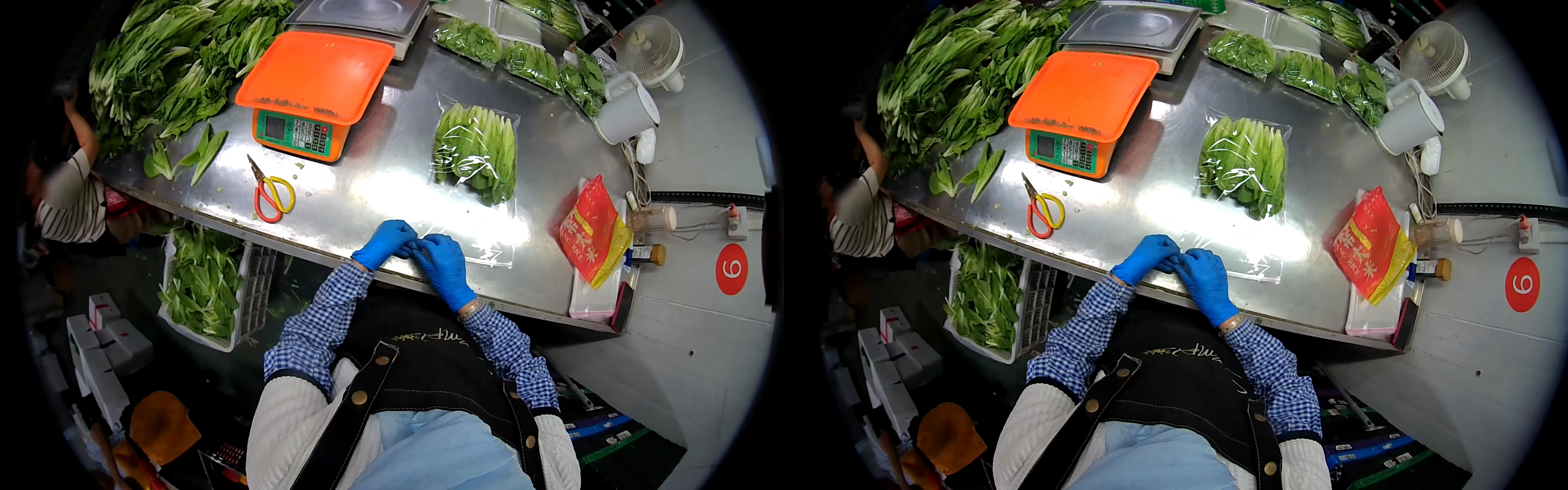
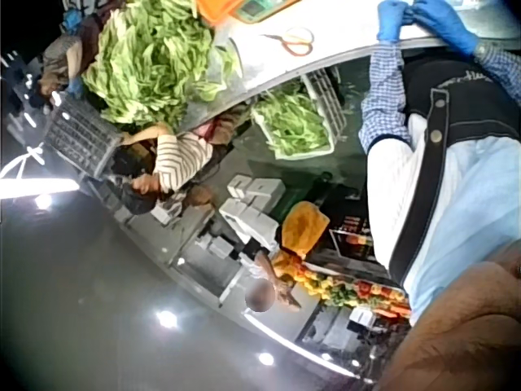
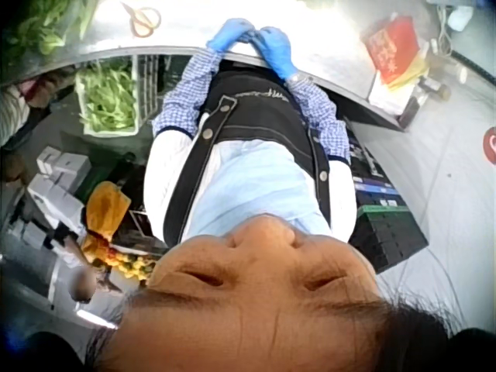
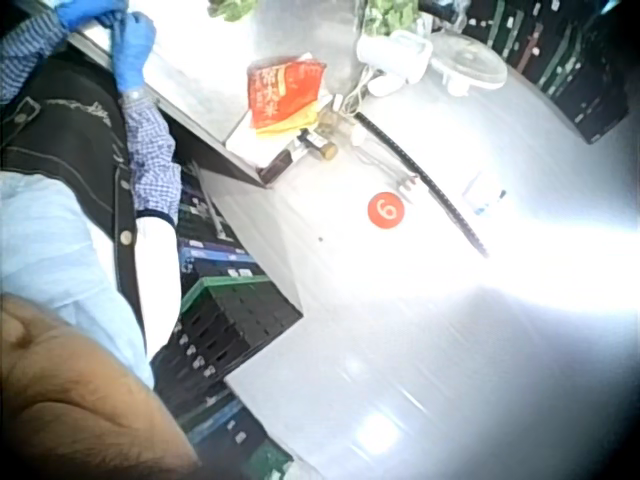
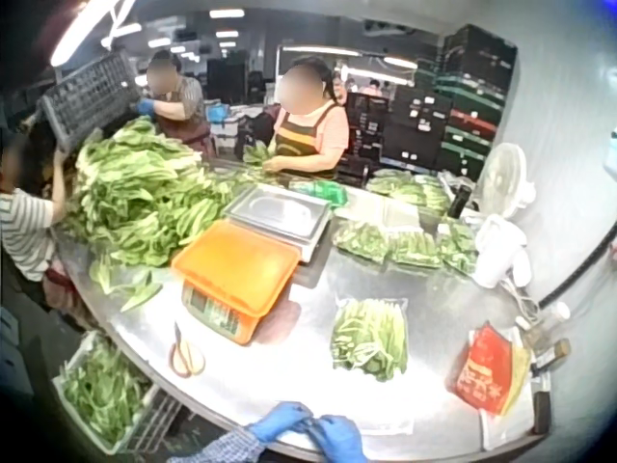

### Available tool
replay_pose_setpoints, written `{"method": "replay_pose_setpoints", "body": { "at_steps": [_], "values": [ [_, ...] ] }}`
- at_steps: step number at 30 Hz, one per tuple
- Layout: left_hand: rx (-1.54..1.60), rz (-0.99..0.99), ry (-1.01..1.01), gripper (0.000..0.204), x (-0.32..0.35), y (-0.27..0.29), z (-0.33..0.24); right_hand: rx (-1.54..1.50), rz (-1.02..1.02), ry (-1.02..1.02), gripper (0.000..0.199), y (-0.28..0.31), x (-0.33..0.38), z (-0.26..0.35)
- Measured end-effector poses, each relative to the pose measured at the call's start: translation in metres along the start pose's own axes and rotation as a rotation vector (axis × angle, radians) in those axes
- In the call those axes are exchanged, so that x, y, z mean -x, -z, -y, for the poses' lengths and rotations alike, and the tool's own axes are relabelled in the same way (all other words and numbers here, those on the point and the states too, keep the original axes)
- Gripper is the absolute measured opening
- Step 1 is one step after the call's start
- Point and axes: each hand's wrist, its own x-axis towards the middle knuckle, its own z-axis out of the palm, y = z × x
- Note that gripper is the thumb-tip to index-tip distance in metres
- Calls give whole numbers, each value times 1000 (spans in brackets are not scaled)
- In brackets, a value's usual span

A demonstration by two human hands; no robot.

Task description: The person puts leafy greens into a plastic bag, seals the bag, and then picks up another bunch of greens to trim the roots with a knife before placing them in a bin.

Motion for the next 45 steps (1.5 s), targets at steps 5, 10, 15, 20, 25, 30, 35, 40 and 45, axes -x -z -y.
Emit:
{"method": "replay_pose_setpoints", "body": {
  "at_steps": [5,10,15,20,25,30,35,40,45],
  "values": [
    [-185,-117,-146,17,2,-12,-6,138,64,33,14,-7,-11,0],
    [121,-115,-96,15,12,-18,-5,-49,165,30,16,36,34,-5],
    [104,-24,-121,14,14,-2,-1,219,641,-590,20,105,271,-55],
    [9,-165,-301,21,10,18,3,7,598,-813,33,117,287,-77],
    [-1067,-390,-924,54,19,15,-43,-37,10,-843,29,120,143,-94],
    [-1364,-335,-1195,46,-18,11,-49,101,-94,-592,60,102,72,-118],
    [-1379,-301,-1371,27,-34,0,-56,11,-195,-391,59,89,39,-134],
    [-1353,-270,-1309,30,-42,8,-48,-555,-449,-601,18,110,62,-117],
    [-1143,-282,-1176,39,-28,5,-46,-1364,-235,-725,31,174,199,-78]
  ]
}}
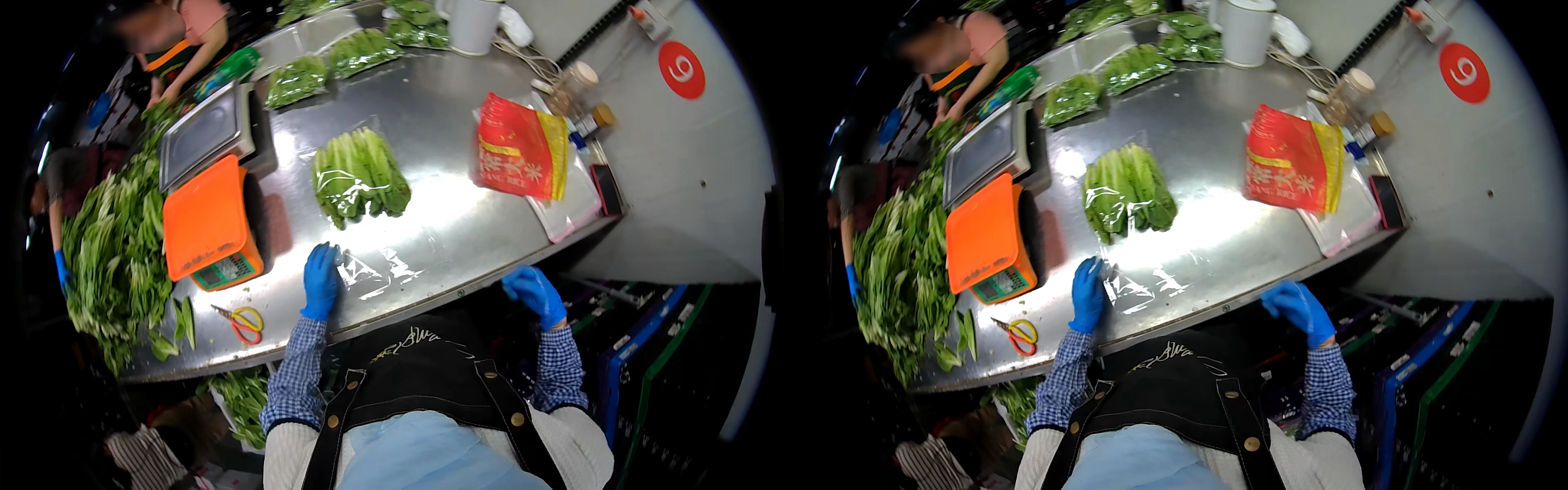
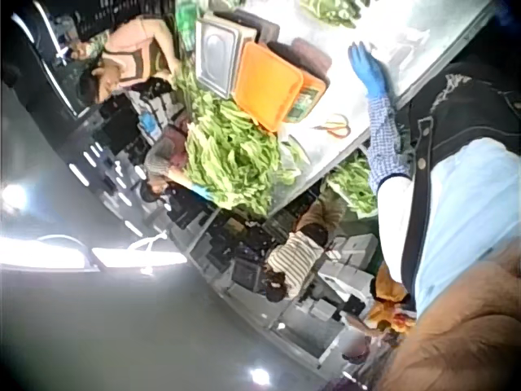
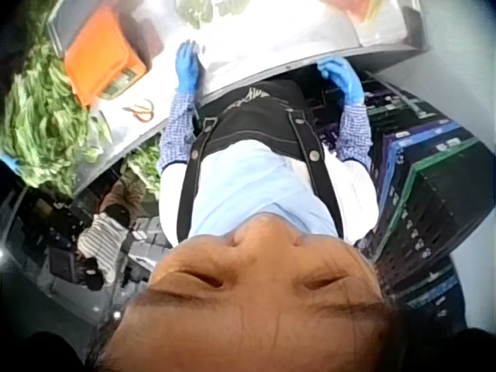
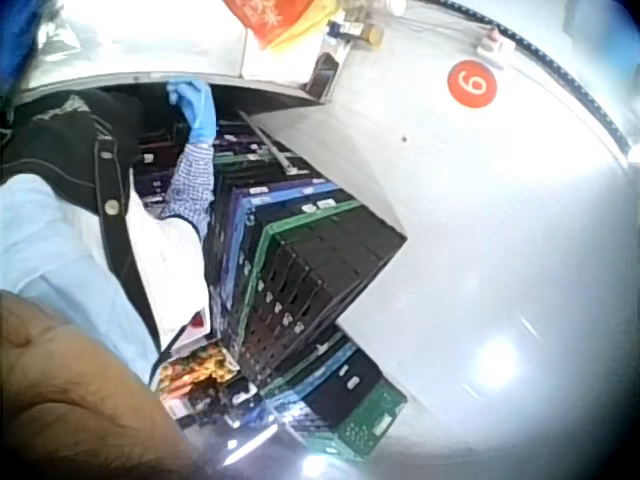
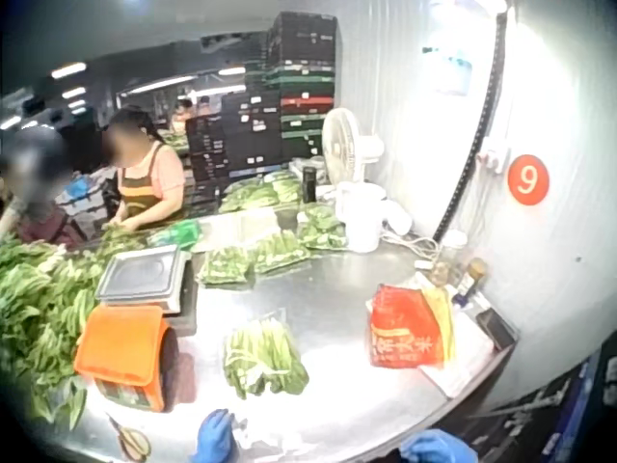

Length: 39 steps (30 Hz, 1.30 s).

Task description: The person puts leafy greens into a plastic bag, seals the bag, and then picks up another bunch of greens to trim the roots with a knife before placing them in a bin.

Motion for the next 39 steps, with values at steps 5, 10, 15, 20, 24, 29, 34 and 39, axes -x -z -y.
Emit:
{"method": "replay_pose_setpoints", "body": {
  "at_steps": [5,10,15,20,24,29,34,39],
  "values": [
    [33,-189,145,34,-9,17,-23,1675,-799,-405,67,30,97,-41],
    [612,130,290,22,-51,2,-114,1190,-1007,-65,87,-20,66,23],
    [1287,878,445,32,-56,-59,-214,618,-522,23,85,-102,18,5],
    [1335,1121,524,39,-50,-49,-217,-304,84,-72,83,-117,0,18],
    [1311,920,440,38,-52,-28,-197,-294,260,-30,67,-122,-23,14],
    [357,11,258,38,-45,14,-63,807,-387,485,44,-67,-106,-3],
    [-269,101,-163,45,-16,19,5,1571,-66,790,52,-46,-186,-25],
    [-334,108,-312,34,-23,3,1,1471,-5,867,26,-45,-208,-28]
  ]
}}
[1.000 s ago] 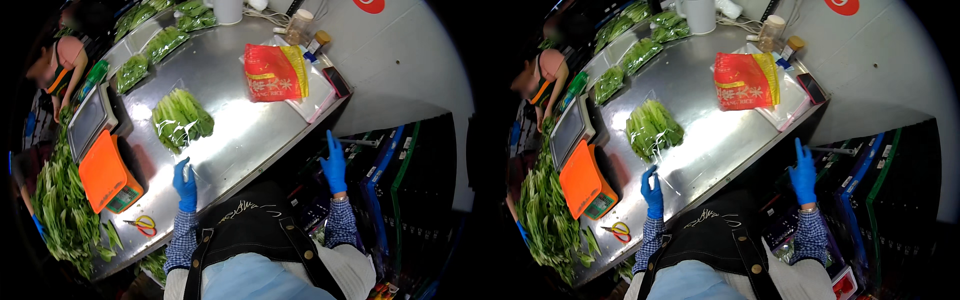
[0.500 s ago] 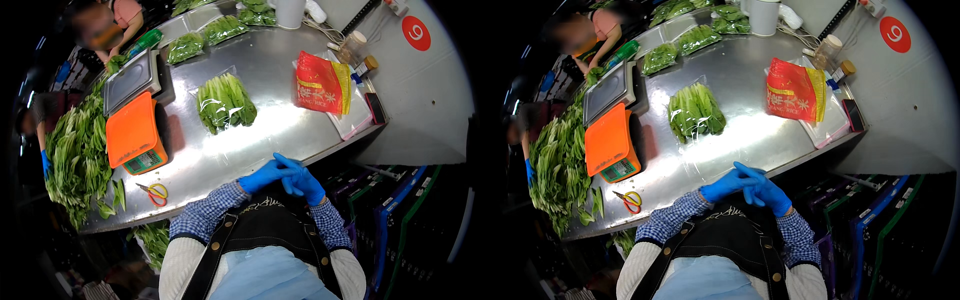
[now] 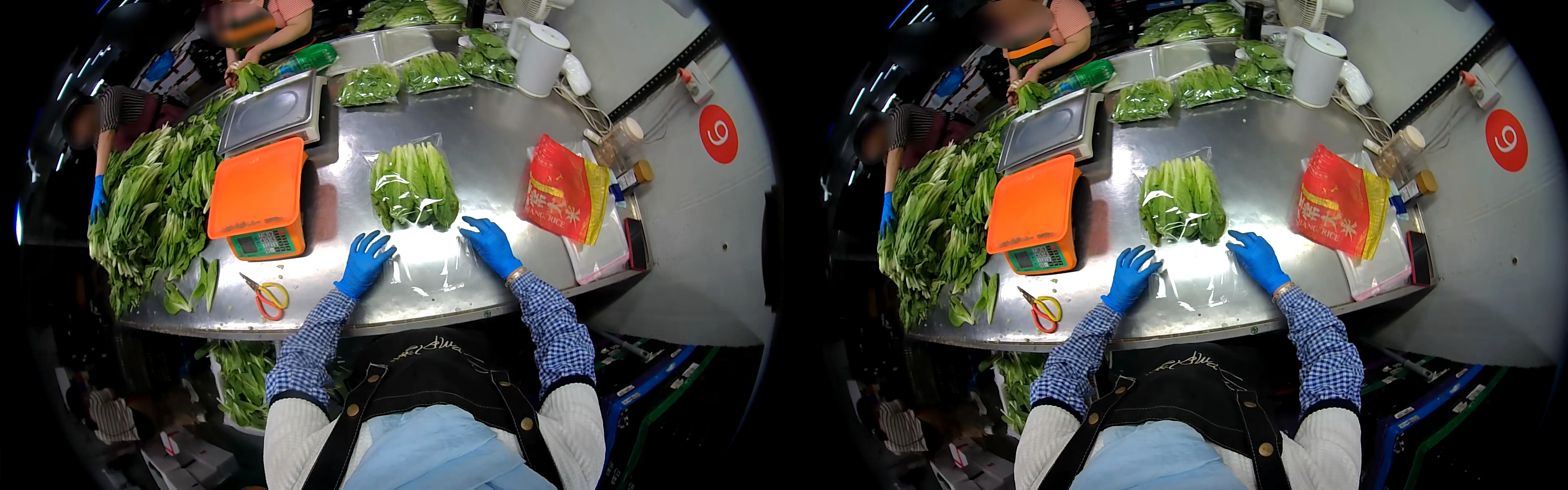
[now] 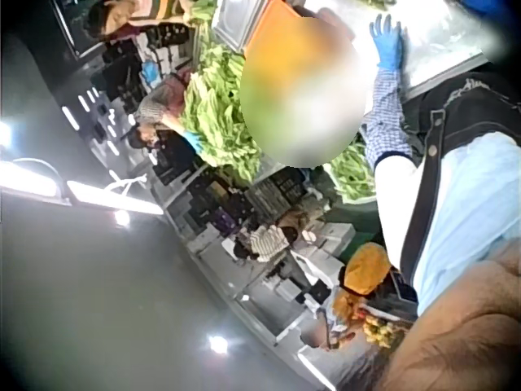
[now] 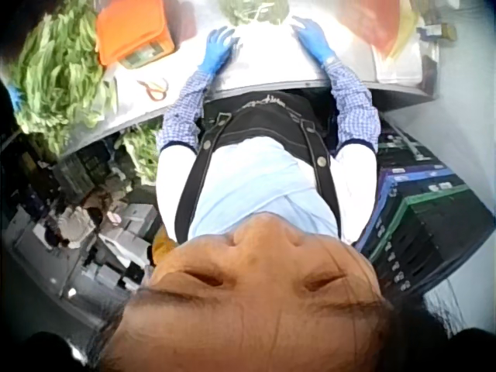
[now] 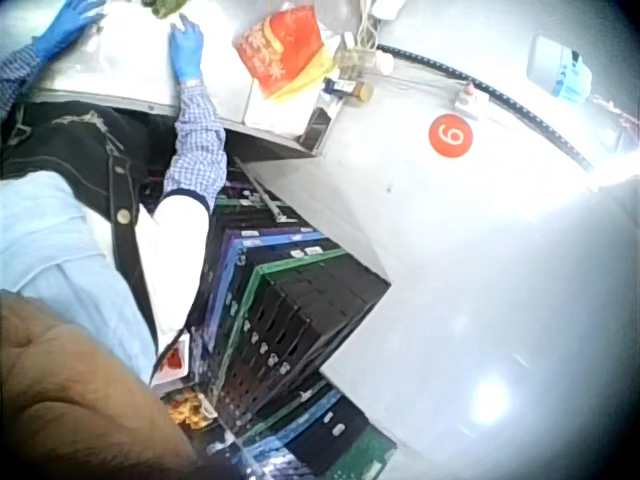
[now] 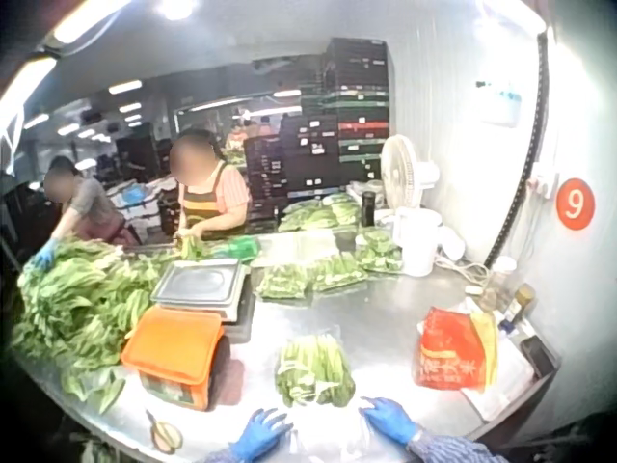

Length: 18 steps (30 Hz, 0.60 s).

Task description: The person puts leafy greens into a plastic bag, seals the bag, and then picks up another bunch of greens to trim the roots with a knife before placing them in a bin.

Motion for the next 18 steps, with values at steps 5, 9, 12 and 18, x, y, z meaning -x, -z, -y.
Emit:
{"method": "replay_pose_setpoints", "body": {
  "at_steps": [5,9,12,18],
  "values": [
    [291,-108,144,23,-13,14,-8,-129,-56,-18,16,14,-10,6],
    [540,-326,242,17,-43,28,-17,-254,-92,-61,14,17,-18,12],
    [1125,-316,835,14,-39,23,-10,-839,-79,-556,10,19,-17,6],
    [1466,-229,1198,18,-24,-3,-8,-849,68,-744,18,13,-11,-2]
  ]
}}
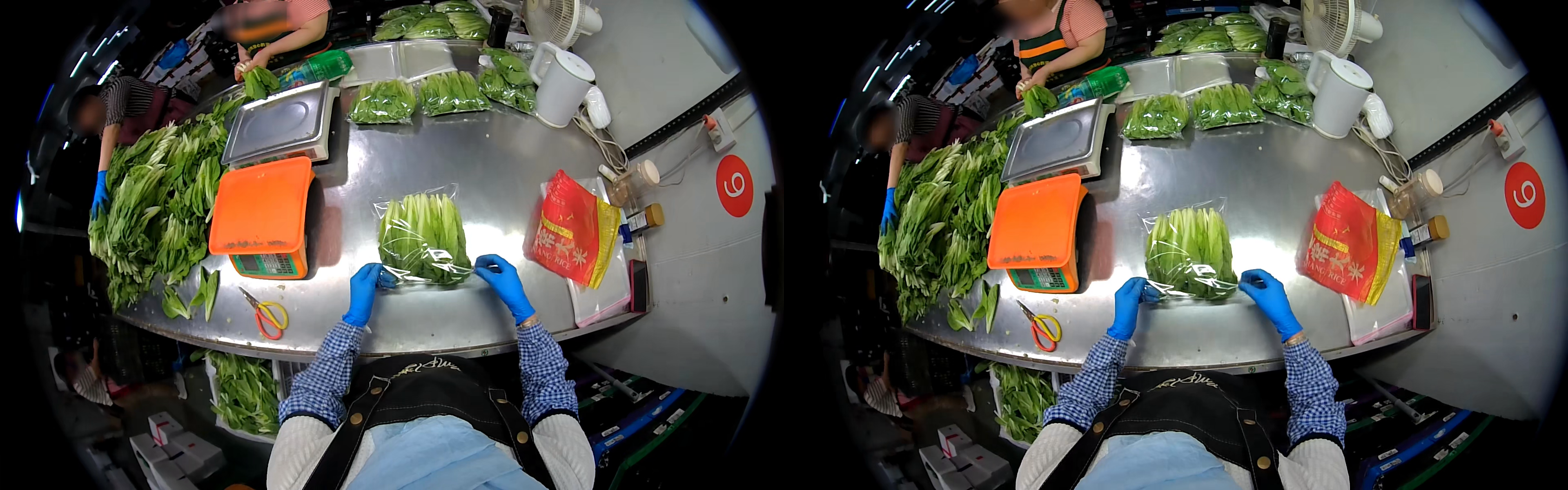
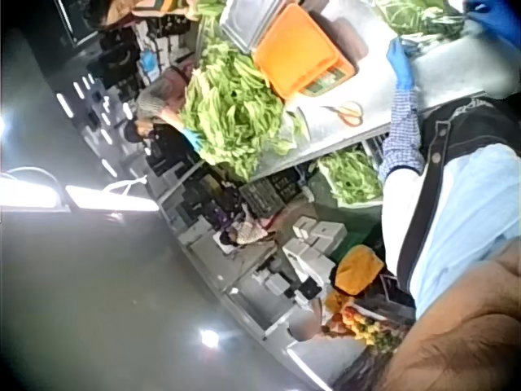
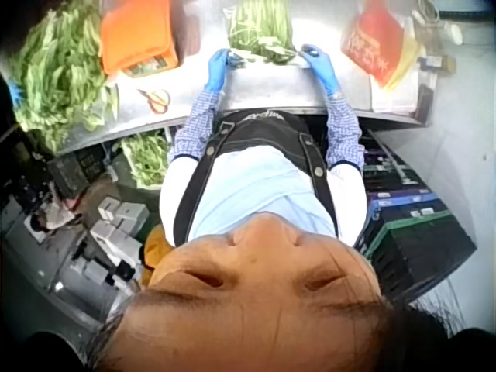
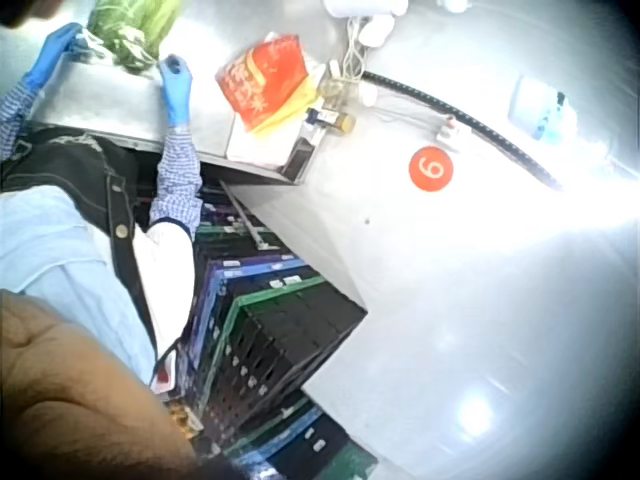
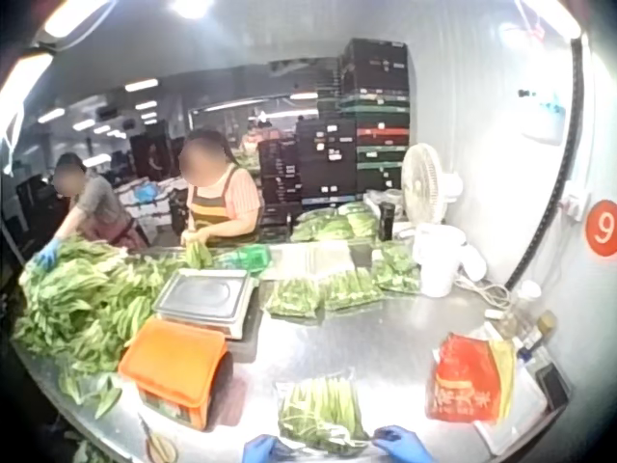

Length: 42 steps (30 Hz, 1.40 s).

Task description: The person puts leafy greens into a plastic bag, seals the bag, and then picks up another bunch of greens to trim the roots with a knife before placing them in a bin.

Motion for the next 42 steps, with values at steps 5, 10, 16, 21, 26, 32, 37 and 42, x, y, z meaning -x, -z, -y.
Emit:
{"method": "replay_pose_setpoints", "body": {
  "at_steps": [5,10,16,21,26,32,37,42],
  "values": [
    [-22,41,42,22,-2,3,-7,72,59,279,24,-6,-24,53],
    [-281,71,-204,29,-16,-7,-37,-53,49,397,24,-27,-62,55],
    [-426,-42,-431,23,-67,-13,-33,-347,-20,180,28,-38,-97,28],
    [-202,-279,-329,27,-109,-7,9,-202,-126,69,31,-47,-126,22],
    [-718,-484,-444,34,-106,-29,-9,-91,-199,-69,32,-51,-141,16],
    [-1193,-552,-410,33,-123,-35,1,826,-353,116,39,-59,-159,-10],
    [-1115,-500,-288,32,-115,-31,-5,406,-482,78,31,-24,-158,10],
    [-1061,-553,-349,36,-119,-27,6,379,-318,394,43,-80,-90,54]
  ]
}}
